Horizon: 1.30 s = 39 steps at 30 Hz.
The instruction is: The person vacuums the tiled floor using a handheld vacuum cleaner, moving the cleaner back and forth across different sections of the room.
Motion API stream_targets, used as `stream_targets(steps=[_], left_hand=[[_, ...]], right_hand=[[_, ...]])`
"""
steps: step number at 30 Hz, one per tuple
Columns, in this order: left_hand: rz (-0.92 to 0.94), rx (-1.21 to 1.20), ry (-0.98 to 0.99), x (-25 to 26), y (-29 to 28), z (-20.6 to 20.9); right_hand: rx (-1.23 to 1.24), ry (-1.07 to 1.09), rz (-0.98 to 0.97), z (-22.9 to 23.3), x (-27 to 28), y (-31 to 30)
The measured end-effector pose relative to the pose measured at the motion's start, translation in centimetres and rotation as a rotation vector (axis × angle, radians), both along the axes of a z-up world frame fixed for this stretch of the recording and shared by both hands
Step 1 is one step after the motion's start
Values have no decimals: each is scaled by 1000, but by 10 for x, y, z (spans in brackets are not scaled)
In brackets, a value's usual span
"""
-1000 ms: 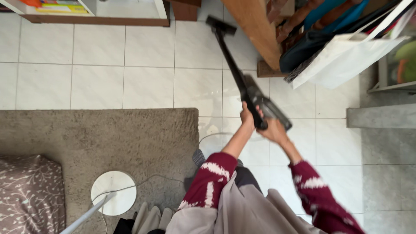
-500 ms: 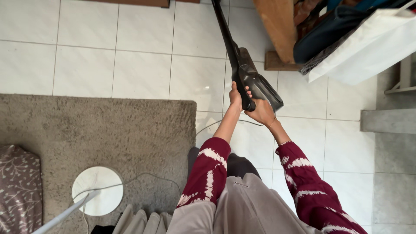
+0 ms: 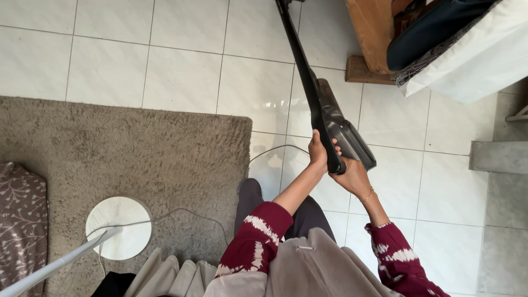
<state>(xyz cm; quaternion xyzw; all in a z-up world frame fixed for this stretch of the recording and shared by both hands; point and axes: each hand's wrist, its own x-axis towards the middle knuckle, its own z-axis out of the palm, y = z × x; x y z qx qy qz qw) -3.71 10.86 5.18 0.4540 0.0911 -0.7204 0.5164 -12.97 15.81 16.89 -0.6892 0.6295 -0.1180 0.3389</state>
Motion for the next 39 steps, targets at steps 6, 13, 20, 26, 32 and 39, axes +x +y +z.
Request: stream_targets(steps=[6, 13, 20, 26, 32, 39], left_hand=[[64, -83, 29, -14, -66, -42], [29, -152, -16, -2, -193, -92], [-76, -168, -110, 10, -257, -121], [-131, -264, -210, 15, -300, -141], [-248, -311, -256, 35, -327, -151], [-316, -496, -400, 16, -290, -168]], right_hand=[[-50, 52, 40, -34, -8, -60], [-202, 71, -26, -91, 5, -157], [-194, -7, -95, -131, 18, -211], [-189, -140, -161, -154, 28, -239], [-132, -287, -253, -192, 41, -266], [-168, -379, -335, -215, 36, -227]])
